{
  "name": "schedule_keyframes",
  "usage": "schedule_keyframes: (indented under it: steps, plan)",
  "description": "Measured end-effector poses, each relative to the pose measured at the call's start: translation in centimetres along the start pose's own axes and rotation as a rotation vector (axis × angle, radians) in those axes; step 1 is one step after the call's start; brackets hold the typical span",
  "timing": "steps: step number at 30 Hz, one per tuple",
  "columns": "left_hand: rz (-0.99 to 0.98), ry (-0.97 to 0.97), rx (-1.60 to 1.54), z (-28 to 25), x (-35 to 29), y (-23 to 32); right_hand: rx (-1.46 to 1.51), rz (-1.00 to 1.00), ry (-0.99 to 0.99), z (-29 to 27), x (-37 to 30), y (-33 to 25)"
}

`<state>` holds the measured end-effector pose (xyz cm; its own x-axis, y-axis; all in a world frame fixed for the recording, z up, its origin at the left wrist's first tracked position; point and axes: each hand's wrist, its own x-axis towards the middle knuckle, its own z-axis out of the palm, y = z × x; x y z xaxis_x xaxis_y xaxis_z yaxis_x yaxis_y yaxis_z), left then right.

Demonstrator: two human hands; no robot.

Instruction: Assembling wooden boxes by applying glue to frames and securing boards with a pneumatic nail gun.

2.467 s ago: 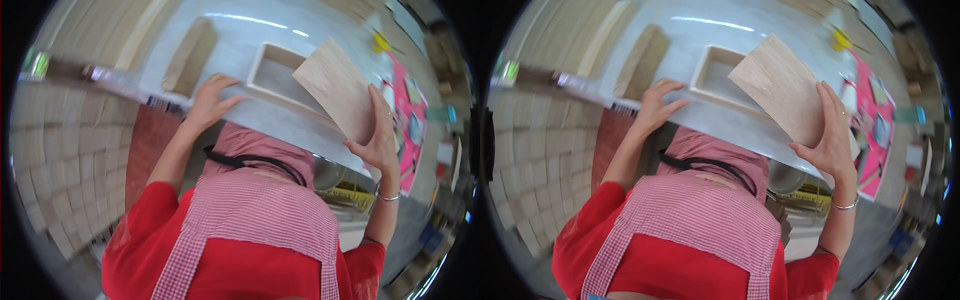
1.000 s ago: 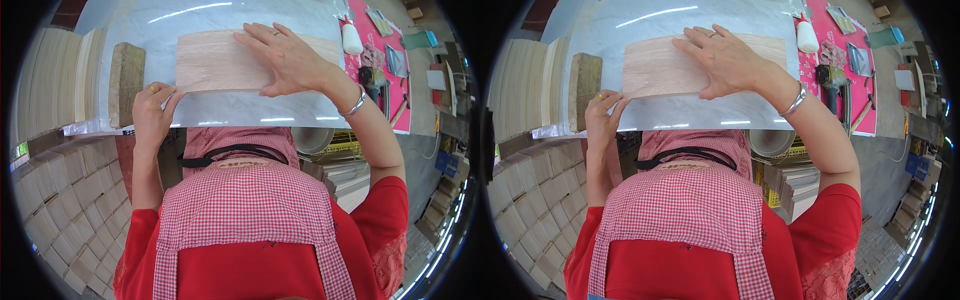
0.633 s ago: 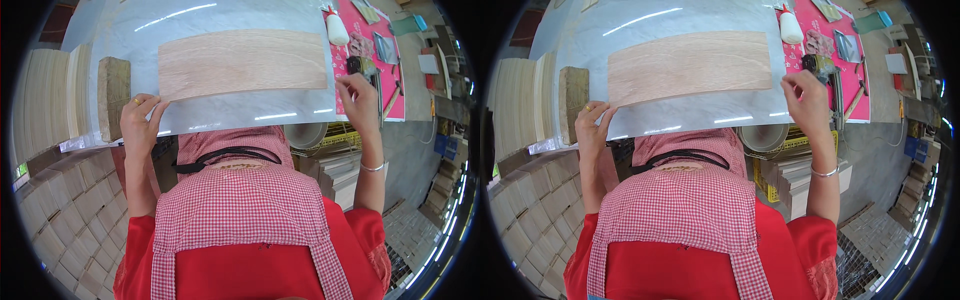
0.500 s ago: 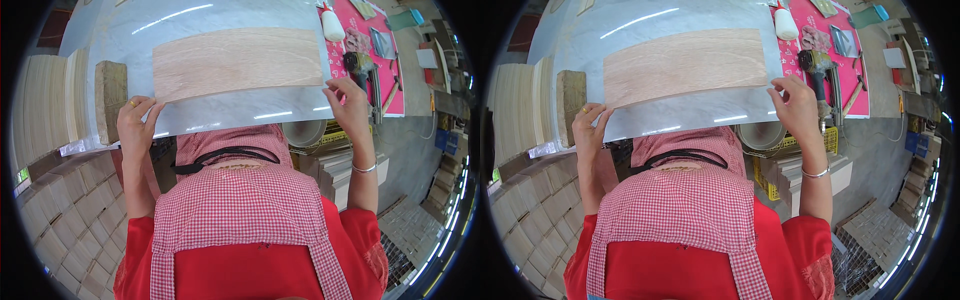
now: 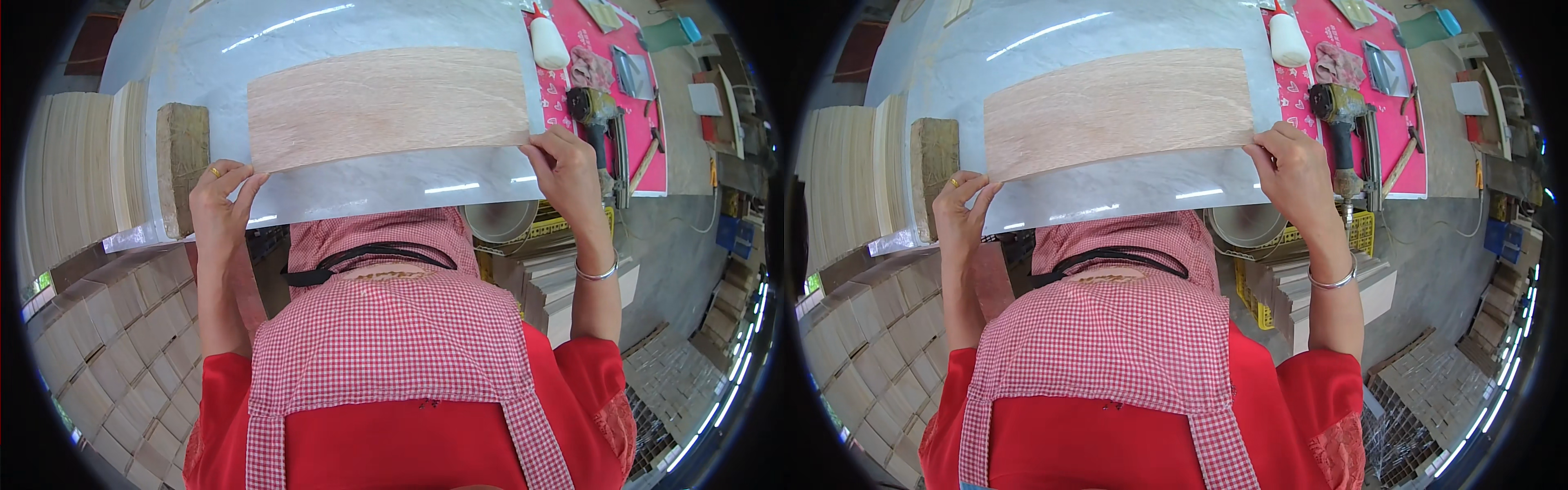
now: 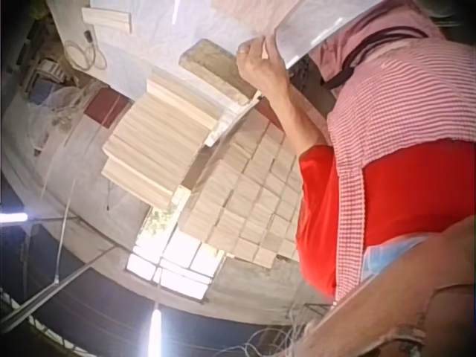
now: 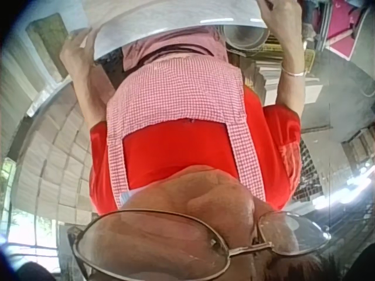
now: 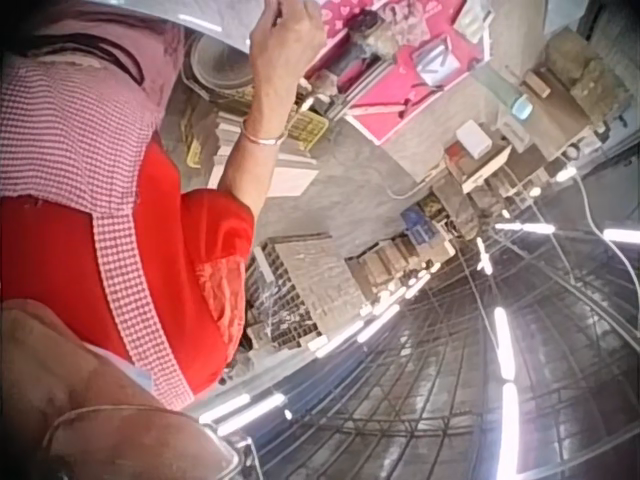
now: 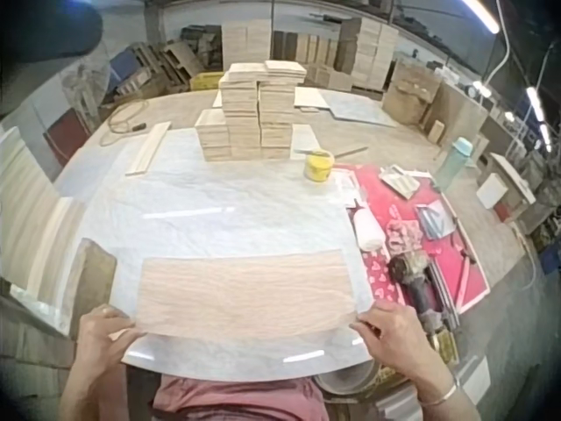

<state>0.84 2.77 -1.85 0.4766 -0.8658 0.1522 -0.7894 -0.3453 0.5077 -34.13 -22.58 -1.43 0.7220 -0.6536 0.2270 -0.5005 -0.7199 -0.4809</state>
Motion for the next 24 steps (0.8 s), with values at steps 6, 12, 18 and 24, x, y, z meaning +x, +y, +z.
schedule_keyframes:
  steps: [6,12,18,24]
  plan:
    - [-0.019,0.006,-0.011,0.3,-0.2,-0.1,0.076,0.061,-0.021,0.4,-0.9,1.0]
    - [0.07,-0.036,0.314,-2.0,0.3,1.3,-0.36,0.188,0.235,-1.8,-4.0,7.8]
    - [0.538,0.014,0.145,1.8,6.0,7.4,-0.47,0.426,0.084,-0.7,-6.3,14.3]
    - [0.679,-0.071,0.13,8.7,10.9,13.4,-0.249,0.68,0.045,-4.3,-2.9,14.4]
